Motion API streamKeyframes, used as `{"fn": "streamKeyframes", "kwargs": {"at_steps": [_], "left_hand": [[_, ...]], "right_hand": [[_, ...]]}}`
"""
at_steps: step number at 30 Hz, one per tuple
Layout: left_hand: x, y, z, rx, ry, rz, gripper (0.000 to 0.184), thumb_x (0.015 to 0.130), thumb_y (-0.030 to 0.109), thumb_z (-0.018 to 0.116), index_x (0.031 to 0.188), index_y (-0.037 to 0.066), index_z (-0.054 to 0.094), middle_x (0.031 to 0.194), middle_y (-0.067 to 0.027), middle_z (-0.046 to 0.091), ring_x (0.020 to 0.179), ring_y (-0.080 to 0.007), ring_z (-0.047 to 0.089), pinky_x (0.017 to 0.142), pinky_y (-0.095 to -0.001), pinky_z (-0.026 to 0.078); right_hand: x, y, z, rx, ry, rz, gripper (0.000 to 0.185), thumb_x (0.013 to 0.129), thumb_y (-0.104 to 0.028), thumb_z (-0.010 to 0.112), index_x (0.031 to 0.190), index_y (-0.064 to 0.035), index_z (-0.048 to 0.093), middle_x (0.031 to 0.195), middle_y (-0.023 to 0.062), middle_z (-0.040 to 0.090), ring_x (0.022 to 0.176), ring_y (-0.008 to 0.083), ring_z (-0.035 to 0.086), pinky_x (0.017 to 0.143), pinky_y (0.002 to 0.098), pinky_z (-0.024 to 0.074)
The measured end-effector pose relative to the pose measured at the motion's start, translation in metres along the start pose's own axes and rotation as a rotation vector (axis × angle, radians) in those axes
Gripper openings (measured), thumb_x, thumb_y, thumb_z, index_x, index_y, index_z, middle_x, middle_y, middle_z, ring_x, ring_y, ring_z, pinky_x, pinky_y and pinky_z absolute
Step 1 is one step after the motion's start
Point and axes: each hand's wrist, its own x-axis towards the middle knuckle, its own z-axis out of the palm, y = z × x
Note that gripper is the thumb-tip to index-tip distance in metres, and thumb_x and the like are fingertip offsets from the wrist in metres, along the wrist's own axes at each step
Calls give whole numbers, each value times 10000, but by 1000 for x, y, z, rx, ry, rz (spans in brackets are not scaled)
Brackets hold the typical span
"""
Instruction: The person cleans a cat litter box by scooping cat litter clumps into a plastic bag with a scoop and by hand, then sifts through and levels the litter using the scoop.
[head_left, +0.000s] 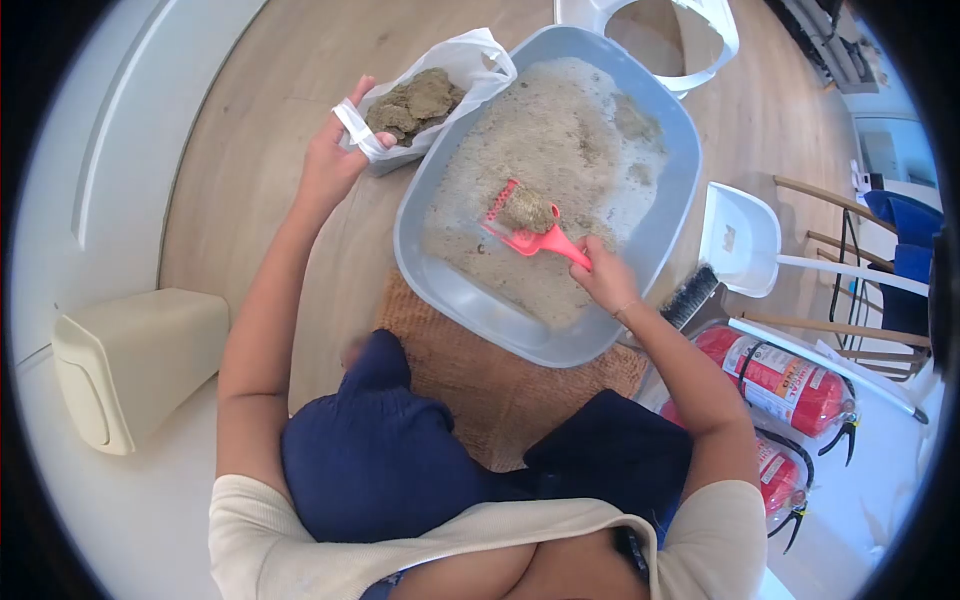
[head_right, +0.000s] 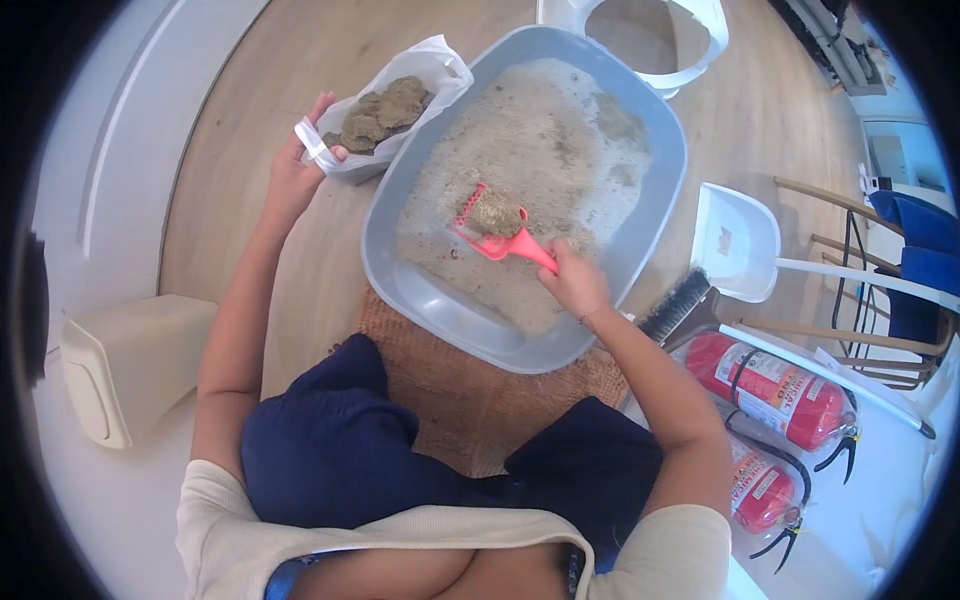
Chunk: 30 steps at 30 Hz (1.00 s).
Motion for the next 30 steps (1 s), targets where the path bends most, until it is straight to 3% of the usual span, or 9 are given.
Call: {"fn": "streamKeyframes", "kwargs": {"at_steps": [3,6,16,19,22,24,25,28,30], "left_hand": [[4,1,2,15,17,17,706,745,173,719,1341,15,375,1349,-83,442,1239,-180,408,1023,-324,307],[5,5,2,76,-15,11,691,749,170,716,1336,19,385,1336,-77,454,1237,-180,411,1025,-330,305],[5,4,-2,45,19,43,661,735,208,732,1302,32,441,1289,-66,502,1212,-178,441,1000,-339,339],[5,18,-9,97,-82,-120,657,739,227,724,1305,46,444,1319,-80,477,1229,-190,425,1034,-345,306],[10,30,-19,298,-115,-312,663,700,315,753,1237,12,510,1266,-101,527,1138,-227,520,916,-332,410],[13,27,-25,334,-105,-359,703,713,276,748,1286,5,444,1331,-146,451,1200,-261,465,969,-336,373],[11,21,-25,333,-103,-359,703,713,276,748,1286,5,444,1331,-146,451,1200,-261,465,969,-336,373],[5,0,-20,345,-48,-46,758,732,217,733,1346,3,343,1391,-176,355,1274,-281,369,1030,-343,312],[2,-4,-18,352,-16,7,813,738,156,717,1385,6,248,1419,-191,291,1322,-270,284,1070,-339,257]], "right_hand": [[-15,-8,-24,274,3,-62,386,832,-428,551,1091,-142,557,814,155,635,785,332,624,678,404,471],[-24,2,-33,108,83,-66,414,844,-479,523,1124,-177,567,788,143,641,748,321,630,660,387,478],[-23,-6,-58,105,157,-60,422,818,-511,545,1102,-203,600,694,123,633,685,314,630,625,387,477],[-27,-17,-72,-6,47,-9,417,821,-502,546,1095,-194,603,716,118,637,704,315,629,640,388,475],[-19,-33,-87,0,42,-41,412,828,-490,541,1096,-184,603,759,122,640,739,308,628,671,381,472],[-14,-55,-102,137,86,-241,415,838,-476,533,1095,-157,601,810,141,640,774,303,624,697,375,467],[-12,-69,-111,136,87,-243,415,838,-476,533,1095,-157,601,810,141,640,774,303,624,697,375,467],[3,-112,-133,119,71,-316,428,845,-475,518,1096,-139,602,849,142,644,797,309,618,716,374,462],[19,-136,-141,-19,68,-354,418,860,-435,538,1075,-82,600,811,102,628,765,198,597,717,311,446]]}}
